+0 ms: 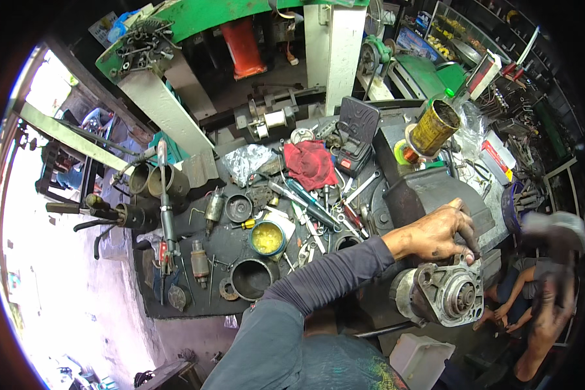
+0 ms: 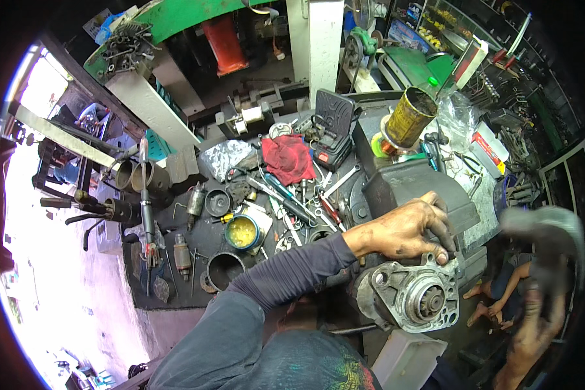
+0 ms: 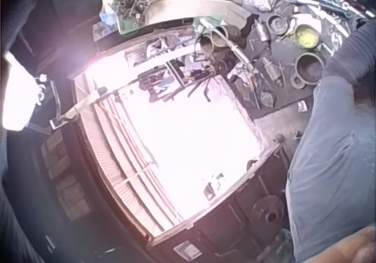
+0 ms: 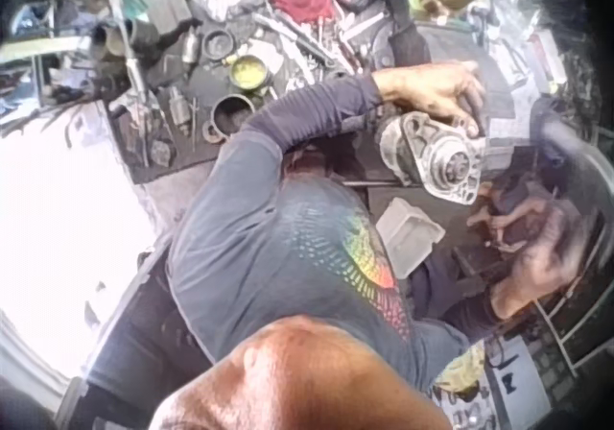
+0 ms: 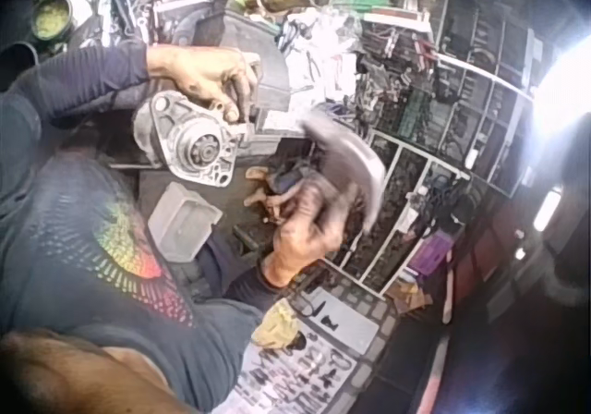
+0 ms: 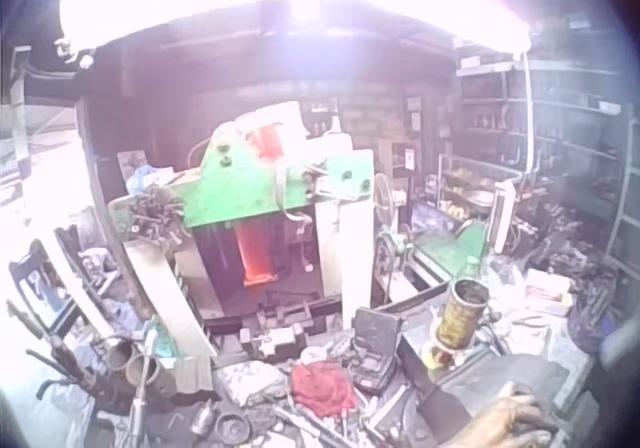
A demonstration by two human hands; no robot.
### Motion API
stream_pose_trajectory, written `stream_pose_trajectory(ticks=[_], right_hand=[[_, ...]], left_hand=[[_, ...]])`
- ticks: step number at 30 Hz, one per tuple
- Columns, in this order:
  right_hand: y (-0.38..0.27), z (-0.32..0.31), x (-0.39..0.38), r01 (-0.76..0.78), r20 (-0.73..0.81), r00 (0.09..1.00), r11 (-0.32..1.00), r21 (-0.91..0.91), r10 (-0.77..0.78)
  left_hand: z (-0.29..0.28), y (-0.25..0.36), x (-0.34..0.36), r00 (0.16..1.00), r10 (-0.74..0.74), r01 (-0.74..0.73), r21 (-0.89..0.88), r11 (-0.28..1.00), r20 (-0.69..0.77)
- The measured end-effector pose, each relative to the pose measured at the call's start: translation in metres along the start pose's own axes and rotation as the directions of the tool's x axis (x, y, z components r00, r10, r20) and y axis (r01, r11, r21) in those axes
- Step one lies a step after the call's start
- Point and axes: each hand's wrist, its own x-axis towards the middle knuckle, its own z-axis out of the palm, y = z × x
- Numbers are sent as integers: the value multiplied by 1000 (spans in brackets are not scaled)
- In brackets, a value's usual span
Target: The person works on a mechanical assembly on a cluttered workbench, using a hammer and other hand tools to adjust and assemble components. They repeatedly strike a part, handle small metal pieces, and move around the bench to access different tools.
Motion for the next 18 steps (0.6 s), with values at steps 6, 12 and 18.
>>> stream_pose_trajectory(ticks=[6, 12, 18], right_hand=[[8, -3, -2, 60, 252, 967, 933, -355, 34], [4, -4, 6, -2, -71, 997, 1000, 1, 2], [-11, -4, 2, 9, 90, 996, 1000, 16, -11]], left_hand=[[-3, -4, 1, 998, -27, 26, 17, 1000, 59], [-2, -4, 0, 999, 1, -2, 13, 1000, 35], [-1, -8, -1, 998, -40, 38, 48, 998, 48]])
